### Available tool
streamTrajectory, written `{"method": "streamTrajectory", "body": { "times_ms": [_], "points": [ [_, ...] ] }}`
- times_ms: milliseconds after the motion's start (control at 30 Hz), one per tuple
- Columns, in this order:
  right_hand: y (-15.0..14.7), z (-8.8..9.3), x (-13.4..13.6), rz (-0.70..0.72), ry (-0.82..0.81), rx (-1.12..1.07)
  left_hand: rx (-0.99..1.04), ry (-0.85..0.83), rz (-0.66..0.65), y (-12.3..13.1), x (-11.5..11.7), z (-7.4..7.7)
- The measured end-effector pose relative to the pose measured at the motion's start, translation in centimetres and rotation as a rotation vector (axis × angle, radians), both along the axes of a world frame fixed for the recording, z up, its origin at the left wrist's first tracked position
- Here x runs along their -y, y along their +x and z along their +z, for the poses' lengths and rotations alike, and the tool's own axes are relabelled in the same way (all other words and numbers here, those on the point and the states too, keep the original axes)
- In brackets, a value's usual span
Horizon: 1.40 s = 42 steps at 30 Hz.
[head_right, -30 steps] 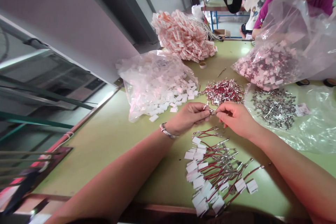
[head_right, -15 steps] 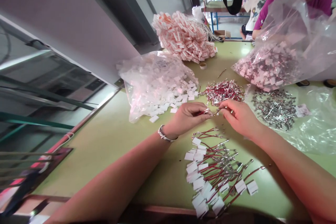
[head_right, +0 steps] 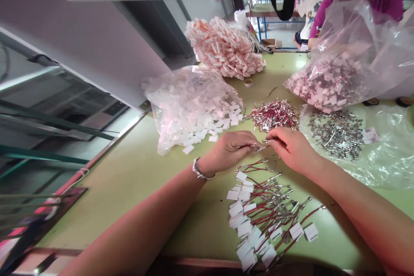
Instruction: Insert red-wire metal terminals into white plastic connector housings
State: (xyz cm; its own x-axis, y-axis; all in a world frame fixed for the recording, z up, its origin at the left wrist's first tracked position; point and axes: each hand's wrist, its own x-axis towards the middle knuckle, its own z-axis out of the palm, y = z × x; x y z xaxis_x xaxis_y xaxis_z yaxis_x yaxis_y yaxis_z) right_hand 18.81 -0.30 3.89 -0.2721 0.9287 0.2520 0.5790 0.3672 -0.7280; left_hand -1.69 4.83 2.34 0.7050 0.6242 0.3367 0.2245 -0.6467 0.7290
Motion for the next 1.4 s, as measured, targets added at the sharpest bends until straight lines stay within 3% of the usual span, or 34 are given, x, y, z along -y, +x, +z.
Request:
{"method": "streamTrajectory", "body": {
  "times_ms": [167,367,467,567,700,833,1000,1067,1200,1400],
  "points": [
    [-0.2,-0.6,-0.1,-0.005,-0.200,-0.152,-0.028,-0.142,-0.087,-0.1,-0.4,0.0],
    [-0.3,-1.3,-0.1,0.034,-0.049,-0.087,-0.056,-0.313,-0.039,0.1,0.0,-0.1],
    [-0.5,-1.1,0.0,0.041,0.045,-0.055,-0.035,-0.200,0.046,0.6,0.5,-0.4],
    [-0.6,-0.9,0.1,-0.008,-0.052,-0.149,0.035,-0.139,0.122,0.9,0.8,-0.4],
    [-0.6,-1.6,0.2,-0.035,-0.184,-0.244,0.098,-0.259,0.196,0.8,0.9,0.1],
    [-0.2,-1.7,0.1,-0.079,-0.210,-0.254,0.121,-0.423,0.283,0.6,0.7,0.2],
    [1.0,0.1,-0.5,-0.327,-0.019,-0.334,0.079,-0.422,0.428,0.8,0.4,-0.2],
    [1.2,0.3,-0.6,-0.293,0.097,-0.177,0.068,-0.335,0.442,1.0,0.4,-0.3],
    [0.6,-1.0,-0.2,-0.011,0.337,0.345,0.054,-0.168,0.404,1.2,0.7,-0.4],
    [-0.2,-2.1,0.4,-0.050,0.584,0.716,0.057,-0.070,0.341,1.4,1.2,-0.6]
  ]
}}
